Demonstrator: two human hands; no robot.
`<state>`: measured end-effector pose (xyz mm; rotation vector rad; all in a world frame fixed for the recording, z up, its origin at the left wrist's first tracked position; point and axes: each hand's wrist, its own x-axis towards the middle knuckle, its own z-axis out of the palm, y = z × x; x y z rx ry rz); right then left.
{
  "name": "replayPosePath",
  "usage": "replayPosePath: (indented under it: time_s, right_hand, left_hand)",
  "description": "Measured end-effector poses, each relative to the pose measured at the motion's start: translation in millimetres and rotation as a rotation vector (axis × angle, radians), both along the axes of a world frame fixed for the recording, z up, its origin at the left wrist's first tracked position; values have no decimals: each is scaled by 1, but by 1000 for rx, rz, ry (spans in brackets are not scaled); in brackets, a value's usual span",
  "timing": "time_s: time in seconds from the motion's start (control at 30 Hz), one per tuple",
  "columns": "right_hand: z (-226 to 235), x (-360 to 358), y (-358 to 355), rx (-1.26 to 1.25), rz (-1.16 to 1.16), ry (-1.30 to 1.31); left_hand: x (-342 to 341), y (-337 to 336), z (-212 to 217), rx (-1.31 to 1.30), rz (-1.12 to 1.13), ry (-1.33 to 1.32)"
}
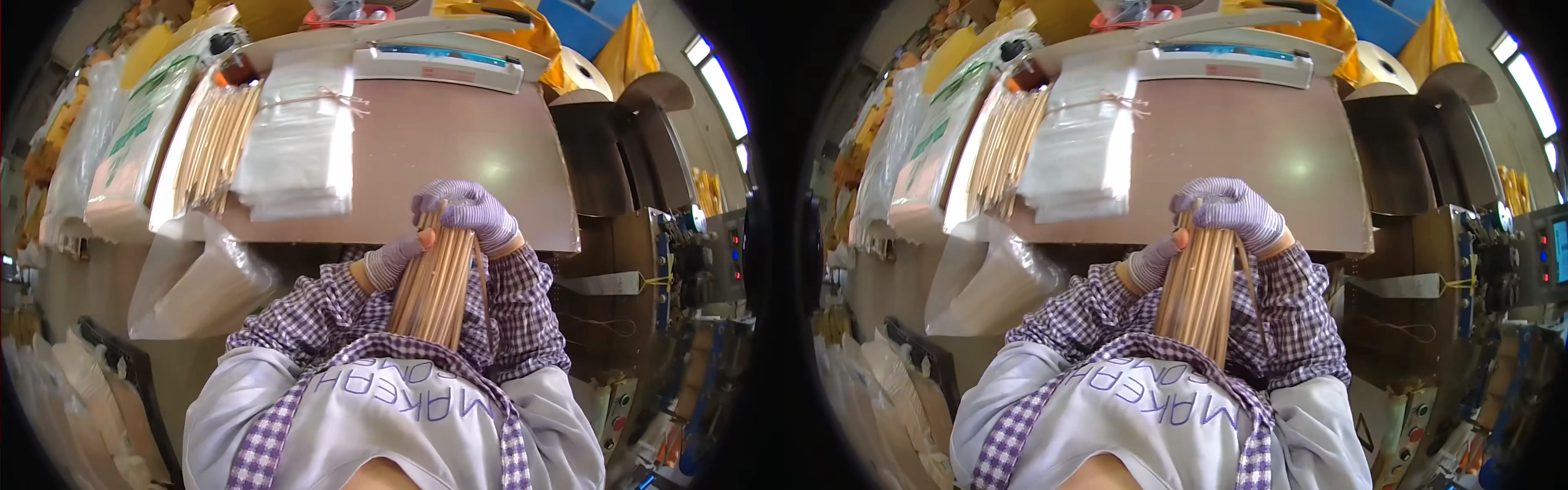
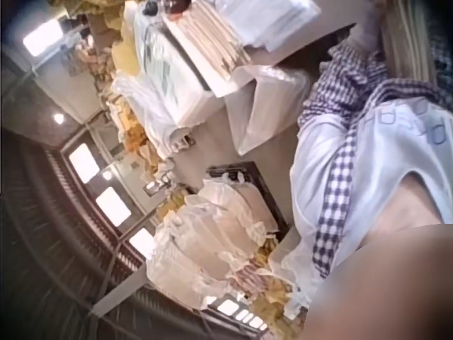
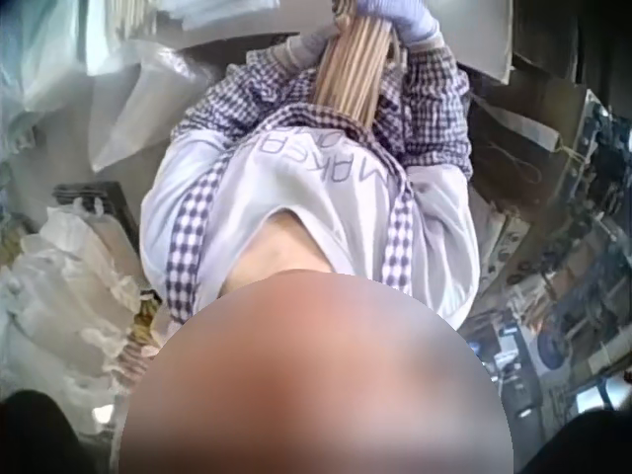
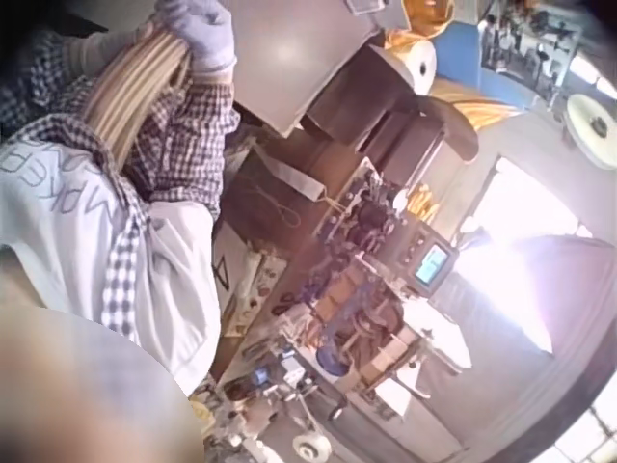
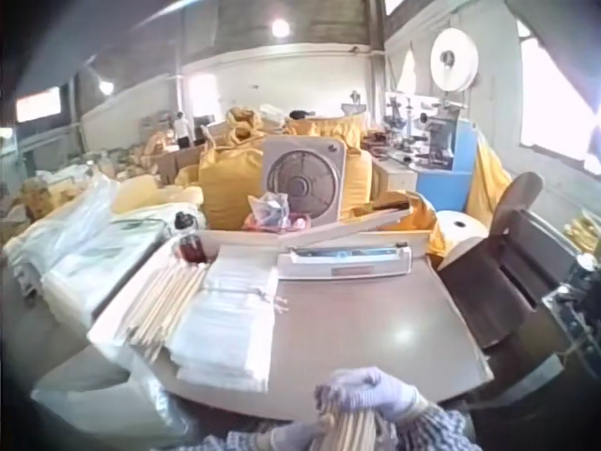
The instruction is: Bundling wooden sticks and sealing them in plastic bags using factory machinery.
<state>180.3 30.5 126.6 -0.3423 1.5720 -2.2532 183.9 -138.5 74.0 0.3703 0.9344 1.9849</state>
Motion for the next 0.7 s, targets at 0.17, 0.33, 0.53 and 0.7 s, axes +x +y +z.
replayPosePath:
  time_s: [0.17,0.33,0.53,0.7]
  right_hand:
    - [-19,-12,-13,124,19,13]
    - [-22,-18,-25,267,-24,-5]
    - [-24,-27,-46,222,16,105]
    - [-22,-34,-64,411,31,60]
  left_hand:
    - [-47,-59,-3,-498,206,750]
    - [-128,-150,-16,-1519,620,1489]
    - [-159,-159,-13,-982,746,769]
    - [-75,-88,52,-465,572,427]
